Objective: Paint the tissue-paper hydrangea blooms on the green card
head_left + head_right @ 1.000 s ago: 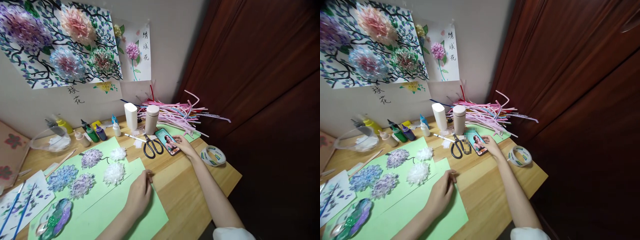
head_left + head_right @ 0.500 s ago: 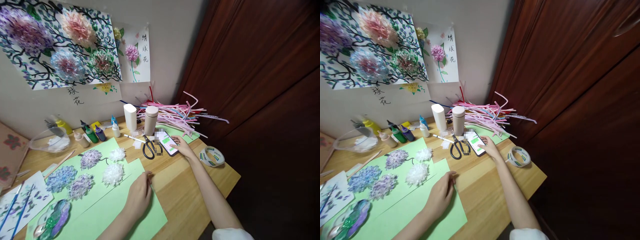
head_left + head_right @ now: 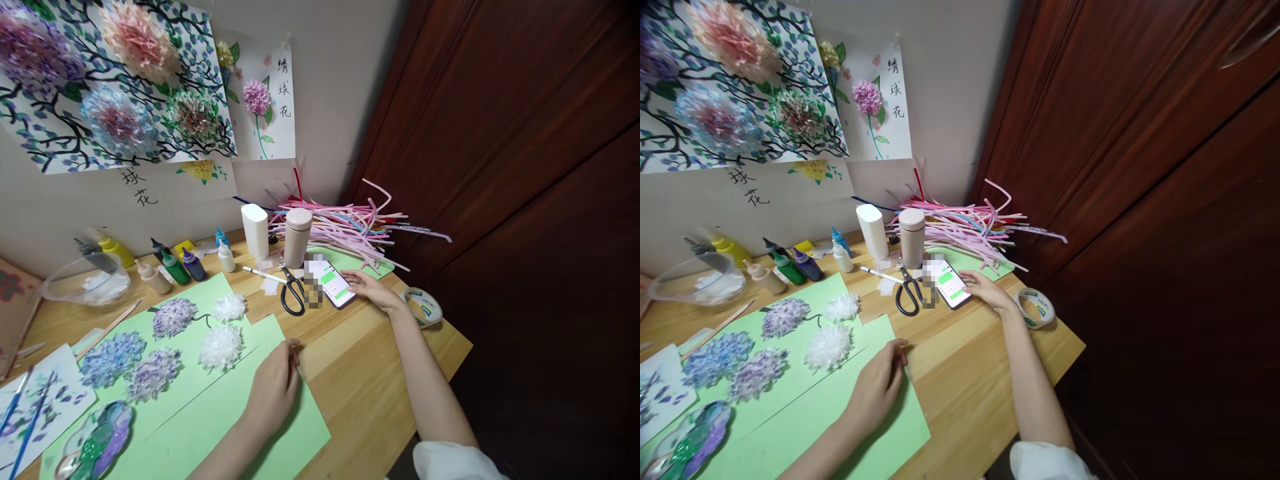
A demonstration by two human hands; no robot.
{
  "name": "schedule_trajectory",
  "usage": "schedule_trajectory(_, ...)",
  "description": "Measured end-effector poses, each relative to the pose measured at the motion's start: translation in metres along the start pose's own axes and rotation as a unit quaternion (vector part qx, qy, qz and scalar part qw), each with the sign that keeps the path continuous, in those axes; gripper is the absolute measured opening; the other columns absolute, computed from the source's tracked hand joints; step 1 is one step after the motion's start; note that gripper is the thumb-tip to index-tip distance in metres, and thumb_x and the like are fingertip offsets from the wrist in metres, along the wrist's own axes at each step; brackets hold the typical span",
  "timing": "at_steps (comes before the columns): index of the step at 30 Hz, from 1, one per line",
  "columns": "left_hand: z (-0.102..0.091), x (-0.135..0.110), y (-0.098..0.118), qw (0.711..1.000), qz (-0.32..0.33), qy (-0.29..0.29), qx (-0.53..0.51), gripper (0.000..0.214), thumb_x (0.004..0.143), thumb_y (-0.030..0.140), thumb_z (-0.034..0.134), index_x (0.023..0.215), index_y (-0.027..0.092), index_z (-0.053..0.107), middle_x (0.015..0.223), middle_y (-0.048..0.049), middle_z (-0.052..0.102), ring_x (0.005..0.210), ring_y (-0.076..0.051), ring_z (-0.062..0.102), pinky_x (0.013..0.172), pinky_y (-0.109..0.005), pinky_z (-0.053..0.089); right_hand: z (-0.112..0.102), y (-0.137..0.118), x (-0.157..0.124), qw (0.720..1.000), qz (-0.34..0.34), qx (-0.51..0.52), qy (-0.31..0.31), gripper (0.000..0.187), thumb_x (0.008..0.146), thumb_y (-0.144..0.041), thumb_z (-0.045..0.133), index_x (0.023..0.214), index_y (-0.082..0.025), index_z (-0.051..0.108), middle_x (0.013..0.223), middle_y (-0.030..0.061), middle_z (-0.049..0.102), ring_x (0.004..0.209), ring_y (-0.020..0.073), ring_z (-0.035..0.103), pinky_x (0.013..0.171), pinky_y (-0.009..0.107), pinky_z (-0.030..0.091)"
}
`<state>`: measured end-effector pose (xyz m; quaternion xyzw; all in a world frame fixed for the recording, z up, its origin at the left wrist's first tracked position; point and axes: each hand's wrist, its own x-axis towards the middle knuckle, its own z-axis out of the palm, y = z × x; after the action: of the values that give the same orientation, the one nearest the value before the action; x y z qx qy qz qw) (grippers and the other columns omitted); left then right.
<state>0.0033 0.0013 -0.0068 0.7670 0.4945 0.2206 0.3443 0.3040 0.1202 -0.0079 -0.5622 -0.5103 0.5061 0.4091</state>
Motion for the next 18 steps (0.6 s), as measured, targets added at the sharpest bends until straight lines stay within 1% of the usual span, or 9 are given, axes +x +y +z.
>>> schedule_trajectory(2,0.000,0.000,0.000,1.000,-0.002,-0.001,-0.002,0.029,0.087,0.011,0.033,0.113,0.020,0.041,0.090,-0.0044,0.060,0.083,-0.020,0.059,0.073,-0.034,0.045,0.004,0.004,0.005,0.999,-0.003,-0.005,0.032,0.041,0.065,-0.037,0.072,0.101,-0.019,0.065,0.110,0.0100,0.068,0.106,0.0227,0.061,0.095,0.039,0.046)
schedule_trajectory(4,0.000,0.001,0.001,1.000,-0.003,-0.001,-0.004,0.029,0.087,0.011,0.032,0.113,0.020,0.041,0.089,-0.0044,0.060,0.083,-0.020,0.059,0.073,-0.035,0.045,0.009,0.010,0.011,0.998,-0.006,-0.014,0.067,0.037,0.067,-0.040,0.069,0.096,-0.017,0.066,0.101,0.0098,0.070,0.099,0.0224,0.063,0.091,0.039,0.048)
schedule_trajectory(7,-0.001,0.000,0.001,1.000,-0.003,-0.005,-0.006,0.029,0.087,0.011,0.032,0.113,0.020,0.040,0.089,-0.0045,0.059,0.083,-0.020,0.058,0.073,-0.035,0.045,0.015,0.016,0.017,0.994,-0.007,-0.030,0.101,0.035,0.066,-0.039,0.069,0.092,-0.016,0.066,0.088,0.0081,0.071,0.085,0.0214,0.064,0.078,0.037,0.052)
schedule_trajectory(10,-0.001,-0.001,0.001,1.000,-0.005,-0.008,-0.007,0.028,0.088,0.012,0.032,0.113,0.020,0.040,0.089,-0.0047,0.059,0.082,-0.020,0.058,0.073,-0.035,0.045,0.018,0.016,0.017,0.993,-0.008,-0.041,0.112,0.035,0.062,-0.036,0.071,0.091,-0.016,0.065,0.079,0.0059,0.069,0.074,0.0189,0.063,0.068,0.034,0.052)
schedule_trajectory(13,-0.002,-0.001,0.002,1.000,-0.008,-0.007,-0.008,0.027,0.088,0.012,0.032,0.112,0.020,0.041,0.090,-0.0046,0.059,0.082,-0.020,0.059,0.072,-0.035,0.045,0.018,0.013,0.014,0.992,-0.010,-0.046,0.113,0.037,0.058,-0.033,0.074,0.090,-0.016,0.065,0.081,0.0049,0.069,0.072,0.0170,0.061,0.067,0.032,0.051)
schedule_trajectory(18,-0.002,0.000,0.002,1.000,-0.006,-0.001,-0.010,0.027,0.088,0.013,0.033,0.113,0.020,0.043,0.090,-0.0045,0.061,0.083,-0.020,0.060,0.073,-0.034,0.046,0.019,0.009,0.011,0.992,-0.015,-0.046,0.113,0.039,0.056,-0.032,0.075,0.090,-0.016,0.065,0.093,0.0069,0.068,0.076,0.0162,0.060,0.071,0.032,0.051)
